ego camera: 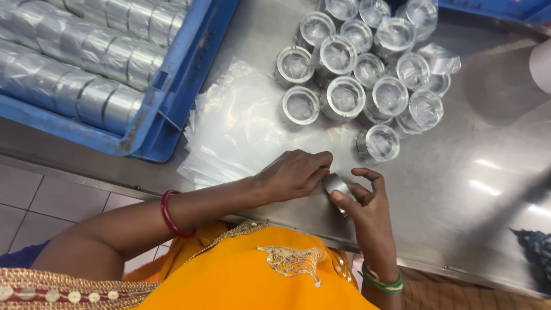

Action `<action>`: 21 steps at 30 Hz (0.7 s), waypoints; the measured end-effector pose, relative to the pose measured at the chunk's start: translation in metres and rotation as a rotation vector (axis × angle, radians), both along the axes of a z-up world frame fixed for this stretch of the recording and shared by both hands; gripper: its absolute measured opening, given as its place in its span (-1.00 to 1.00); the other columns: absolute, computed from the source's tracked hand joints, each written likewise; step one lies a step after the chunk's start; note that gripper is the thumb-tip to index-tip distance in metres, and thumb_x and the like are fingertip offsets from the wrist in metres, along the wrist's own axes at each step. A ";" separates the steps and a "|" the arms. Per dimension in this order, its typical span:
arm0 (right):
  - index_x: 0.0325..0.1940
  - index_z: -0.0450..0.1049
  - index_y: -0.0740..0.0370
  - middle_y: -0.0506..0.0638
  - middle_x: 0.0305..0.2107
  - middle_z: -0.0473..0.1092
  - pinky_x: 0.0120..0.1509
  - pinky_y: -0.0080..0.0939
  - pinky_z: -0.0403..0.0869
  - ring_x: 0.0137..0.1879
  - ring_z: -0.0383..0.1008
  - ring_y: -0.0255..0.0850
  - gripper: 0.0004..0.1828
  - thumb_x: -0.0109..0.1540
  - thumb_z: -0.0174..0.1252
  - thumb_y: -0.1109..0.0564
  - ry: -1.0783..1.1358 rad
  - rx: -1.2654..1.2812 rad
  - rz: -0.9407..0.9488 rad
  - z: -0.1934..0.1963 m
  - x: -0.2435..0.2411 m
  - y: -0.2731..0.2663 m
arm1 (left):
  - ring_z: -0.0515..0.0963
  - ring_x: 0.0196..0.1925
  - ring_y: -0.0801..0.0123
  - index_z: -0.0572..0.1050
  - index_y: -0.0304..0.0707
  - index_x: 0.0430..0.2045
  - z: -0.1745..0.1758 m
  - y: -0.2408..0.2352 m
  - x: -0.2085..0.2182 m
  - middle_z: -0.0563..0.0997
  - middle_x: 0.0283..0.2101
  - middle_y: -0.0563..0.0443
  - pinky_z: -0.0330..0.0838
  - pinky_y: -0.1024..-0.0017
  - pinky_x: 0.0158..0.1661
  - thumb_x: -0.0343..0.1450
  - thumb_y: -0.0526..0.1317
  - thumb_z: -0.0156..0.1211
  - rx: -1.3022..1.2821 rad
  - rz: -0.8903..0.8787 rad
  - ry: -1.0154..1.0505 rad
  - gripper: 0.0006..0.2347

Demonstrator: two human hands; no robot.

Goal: Packing cylindrical metal parts into small plastic bags and organizing them into blue storage crates on a metal table.

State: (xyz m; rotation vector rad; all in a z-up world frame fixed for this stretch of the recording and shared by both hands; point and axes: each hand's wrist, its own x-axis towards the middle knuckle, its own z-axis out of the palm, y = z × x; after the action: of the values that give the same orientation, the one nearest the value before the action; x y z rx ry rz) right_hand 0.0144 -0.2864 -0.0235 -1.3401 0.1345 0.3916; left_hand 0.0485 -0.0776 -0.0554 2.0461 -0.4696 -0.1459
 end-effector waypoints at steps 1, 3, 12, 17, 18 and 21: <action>0.29 0.17 0.30 0.19 -0.14 0.52 -0.03 -0.23 0.45 -0.11 0.51 -0.20 -0.23 0.07 0.37 0.16 -0.008 -0.263 0.000 -0.001 0.002 0.005 | 0.63 -0.38 -0.10 0.46 -0.26 -0.35 0.009 0.007 0.000 0.63 -0.48 -0.19 0.44 0.04 -0.35 0.44 -0.19 0.11 0.022 -0.018 -0.017 -0.88; 0.24 0.18 0.23 0.21 -0.22 0.56 -0.13 -0.22 0.42 -0.21 0.50 -0.23 -0.28 0.08 0.36 0.14 -0.017 -0.523 0.005 -0.008 0.007 0.012 | 0.60 -0.42 -0.14 0.36 -0.30 -0.26 0.022 0.016 0.001 0.59 -0.52 -0.21 0.38 -0.01 -0.40 0.50 -0.19 0.06 0.046 -0.032 -0.032 -0.86; 0.11 0.19 0.43 0.23 -0.12 0.41 -0.25 -0.10 0.36 -0.30 0.44 -0.10 -0.62 0.44 -0.09 0.02 -0.637 -0.891 -0.101 0.012 0.005 0.038 | 0.61 -0.56 0.14 0.34 -0.17 -0.26 0.039 -0.007 0.004 0.57 -0.55 -0.03 0.40 0.24 -0.54 0.45 -0.17 0.06 -0.031 -0.186 -0.355 -0.88; 0.16 0.49 0.36 0.28 -0.26 0.44 -0.18 0.00 0.35 -0.28 0.45 0.15 -0.45 0.50 -0.27 -0.09 -0.068 -0.663 -0.182 -0.006 0.000 0.007 | 0.65 -0.45 0.13 0.33 -0.22 -0.22 0.061 -0.005 0.003 0.57 -0.50 -0.05 0.44 0.27 -0.42 0.52 -0.14 0.05 -0.314 -0.184 -0.157 -0.84; 0.16 0.49 0.36 0.28 -0.26 0.44 -0.18 0.00 0.35 -0.28 0.45 0.15 -0.45 0.50 -0.27 -0.09 -0.065 -0.660 -0.185 -0.004 -0.002 0.004 | 0.65 -0.45 0.13 0.33 -0.22 -0.22 0.065 -0.004 0.005 0.57 -0.50 -0.05 0.44 0.27 -0.42 0.52 -0.14 0.05 -0.311 -0.188 -0.154 -0.84; 0.07 0.45 0.37 0.15 -0.12 0.53 0.17 -0.03 0.55 0.00 0.59 -0.01 -0.48 0.23 0.12 -0.11 0.073 0.496 -0.139 -0.010 -0.012 -0.012 | 0.53 -0.46 -0.02 0.34 -0.27 -0.26 0.074 -0.008 0.007 0.47 -0.47 -0.14 0.44 0.20 -0.43 0.57 -0.15 0.02 -0.632 -0.279 0.197 -0.84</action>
State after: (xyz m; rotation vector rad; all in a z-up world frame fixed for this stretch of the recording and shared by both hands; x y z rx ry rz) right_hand 0.0029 -0.2986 -0.0331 -0.8233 0.1770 0.3290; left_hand 0.0556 -0.0859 0.0186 1.3293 -0.5878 -0.3197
